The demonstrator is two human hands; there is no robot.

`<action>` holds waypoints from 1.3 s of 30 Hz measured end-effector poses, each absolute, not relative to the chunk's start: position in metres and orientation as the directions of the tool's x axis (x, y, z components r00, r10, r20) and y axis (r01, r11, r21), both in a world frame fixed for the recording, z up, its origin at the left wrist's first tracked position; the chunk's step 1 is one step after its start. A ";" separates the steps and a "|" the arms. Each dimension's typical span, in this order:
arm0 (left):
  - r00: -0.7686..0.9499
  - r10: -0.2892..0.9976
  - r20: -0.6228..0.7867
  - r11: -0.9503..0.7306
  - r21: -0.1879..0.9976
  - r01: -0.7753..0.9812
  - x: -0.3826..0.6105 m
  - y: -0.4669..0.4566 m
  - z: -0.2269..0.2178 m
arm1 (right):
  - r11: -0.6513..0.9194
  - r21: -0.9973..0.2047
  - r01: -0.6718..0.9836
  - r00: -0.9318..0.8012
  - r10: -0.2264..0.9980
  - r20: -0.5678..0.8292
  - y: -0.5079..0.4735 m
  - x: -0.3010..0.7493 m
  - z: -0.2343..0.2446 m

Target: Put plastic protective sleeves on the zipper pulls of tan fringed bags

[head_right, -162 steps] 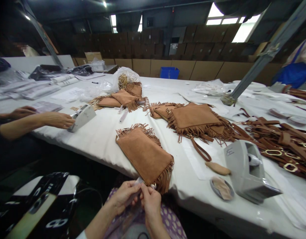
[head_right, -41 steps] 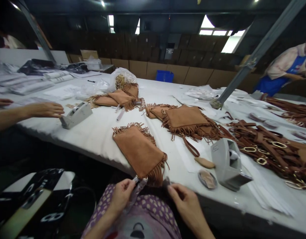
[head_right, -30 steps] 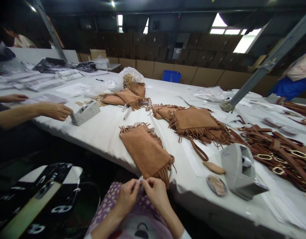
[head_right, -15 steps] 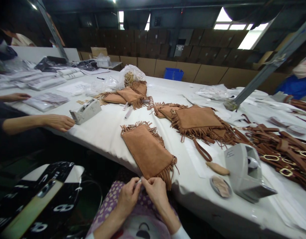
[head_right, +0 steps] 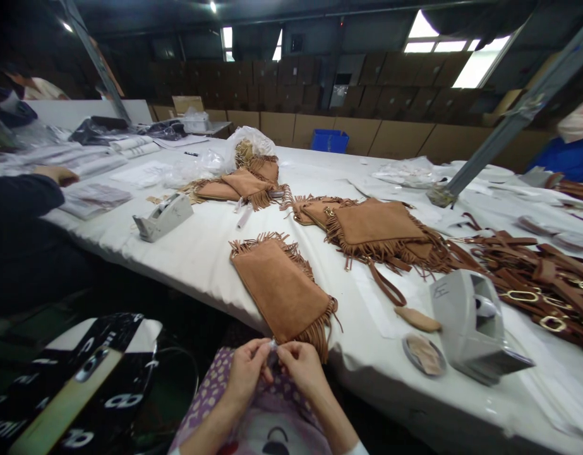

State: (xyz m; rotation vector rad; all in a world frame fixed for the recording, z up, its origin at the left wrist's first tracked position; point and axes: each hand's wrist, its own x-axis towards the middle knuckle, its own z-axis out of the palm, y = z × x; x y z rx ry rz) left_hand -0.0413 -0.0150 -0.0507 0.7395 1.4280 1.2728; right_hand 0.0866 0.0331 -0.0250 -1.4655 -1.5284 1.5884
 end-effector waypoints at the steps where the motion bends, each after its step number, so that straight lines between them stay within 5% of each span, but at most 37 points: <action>1: -0.269 0.908 -0.321 0.247 0.929 -0.275 -0.040 -0.014 -0.051 | -0.278 -0.918 0.284 -0.308 0.880 -0.361 0.032 0.087 -0.024; 7: -0.161 0.851 -0.499 0.284 0.697 -0.658 -0.040 -0.014 -0.043 | -0.394 -0.909 0.136 -0.199 0.888 -0.415 0.023 0.081 -0.014; 10: -0.024 0.781 -0.624 0.342 0.460 -0.819 -0.042 -0.014 -0.034 | -0.407 -0.910 0.080 -0.105 0.904 -0.413 0.018 0.079 -0.014; 13: 0.106 0.722 -0.684 0.386 0.270 -0.882 -0.042 -0.013 -0.026 | -0.344 -0.933 0.106 -0.067 0.934 -0.352 0.017 0.077 -0.017; 17: 0.181 0.712 -0.678 0.412 0.196 -0.890 -0.042 -0.012 -0.023 | -0.183 -0.953 0.241 -0.061 0.977 -0.203 0.017 0.078 -0.026; 20: 0.135 0.716 -0.685 0.393 0.235 -0.889 -0.042 -0.012 -0.025 | -0.042 -0.940 0.340 -0.075 0.995 -0.071 0.016 0.083 -0.031; 24: -0.072 0.798 -0.598 0.320 0.522 -0.790 -0.042 -0.014 -0.030 | -0.010 -0.942 0.335 -0.045 0.999 -0.027 0.006 0.090 -0.025; 28: -0.184 0.876 -0.445 0.259 0.758 -0.599 -0.039 -0.017 -0.030 | -0.204 -0.979 0.027 -0.109 0.973 -0.206 -0.008 0.079 -0.017; 31: -0.203 0.920 -0.336 0.205 0.852 -0.482 -0.038 -0.020 -0.028 | -0.332 -0.893 -0.303 -0.237 0.934 -0.266 -0.014 0.062 -0.017; 35: -0.183 0.916 -0.356 0.178 0.772 -0.610 -0.041 -0.022 -0.027 | -0.427 -0.709 -0.561 -0.285 0.904 -0.319 -0.014 0.052 -0.016; 39: 0.121 0.888 -0.444 0.326 0.423 -0.845 -0.048 -0.022 -0.024 | -0.525 -0.529 -0.667 -0.364 0.849 -0.384 -0.012 0.056 0.001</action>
